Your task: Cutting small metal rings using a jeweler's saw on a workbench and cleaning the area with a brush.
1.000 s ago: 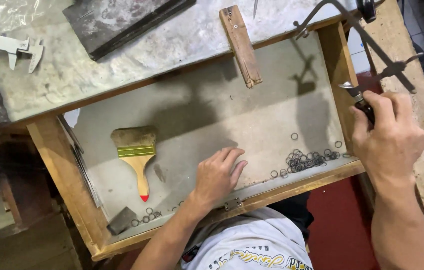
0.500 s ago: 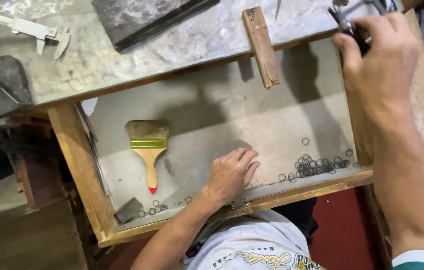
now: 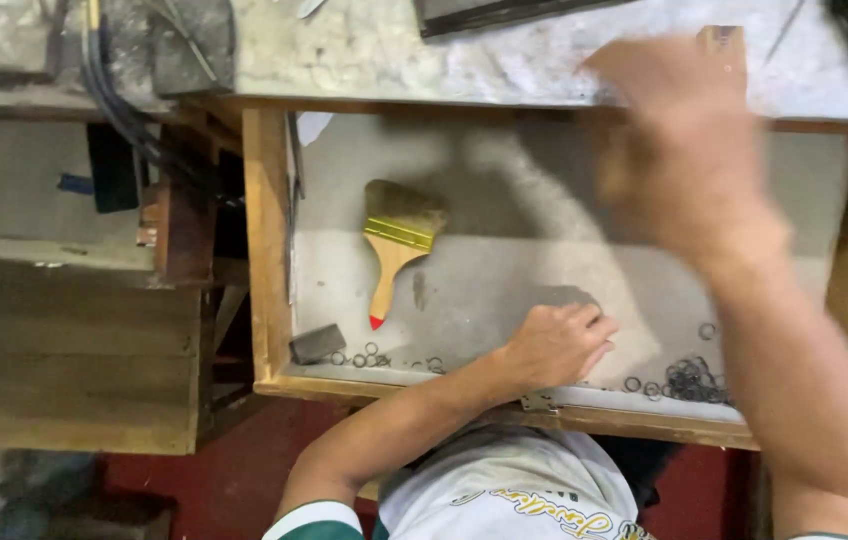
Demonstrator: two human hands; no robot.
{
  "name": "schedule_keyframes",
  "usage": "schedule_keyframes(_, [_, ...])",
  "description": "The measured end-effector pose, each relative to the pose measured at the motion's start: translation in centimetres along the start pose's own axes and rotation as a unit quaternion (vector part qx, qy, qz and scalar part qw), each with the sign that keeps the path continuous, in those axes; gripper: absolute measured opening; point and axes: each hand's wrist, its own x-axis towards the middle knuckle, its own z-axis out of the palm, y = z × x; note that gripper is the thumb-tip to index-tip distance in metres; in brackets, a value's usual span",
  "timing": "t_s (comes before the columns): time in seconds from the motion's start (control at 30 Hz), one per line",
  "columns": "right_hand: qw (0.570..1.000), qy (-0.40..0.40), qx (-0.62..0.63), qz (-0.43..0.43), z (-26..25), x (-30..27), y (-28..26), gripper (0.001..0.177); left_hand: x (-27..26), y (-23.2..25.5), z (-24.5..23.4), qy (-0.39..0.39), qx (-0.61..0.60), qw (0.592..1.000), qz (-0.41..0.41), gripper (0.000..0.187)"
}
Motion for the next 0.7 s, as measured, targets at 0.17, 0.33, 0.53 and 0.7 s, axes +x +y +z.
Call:
schedule_keyframes(0.17, [0.920, -0.196, 0.243, -0.238, 6.8, -3.1, -19.2, 0.064, 0.2, 0.8, 1.6, -0.064, -0.019, 0.997, -0.032, 0.024])
schedule_keyframes(0.33, [0.901, -0.298, 0.151, -0.277, 9.0, -3.4, -23.1, 0.044, 0.6, 0.6, 1.4, -0.053, 0.009, 0.998, -0.045, 0.021])
schedule_keyframes(0.53, [0.946, -0.140, 0.176, -0.232, 7.7, -3.3, -19.0, 0.008, 0.0, -0.2, -0.1, -0.049, 0.019, 0.999, 0.009, 0.018])
schedule_keyframes(0.7, [0.935, -0.087, 0.320, -0.125, -3.8, -0.7, -5.0, 0.019, 0.4, -0.5, -2.5, -0.041, 0.037, 0.998, 0.020, 0.016])
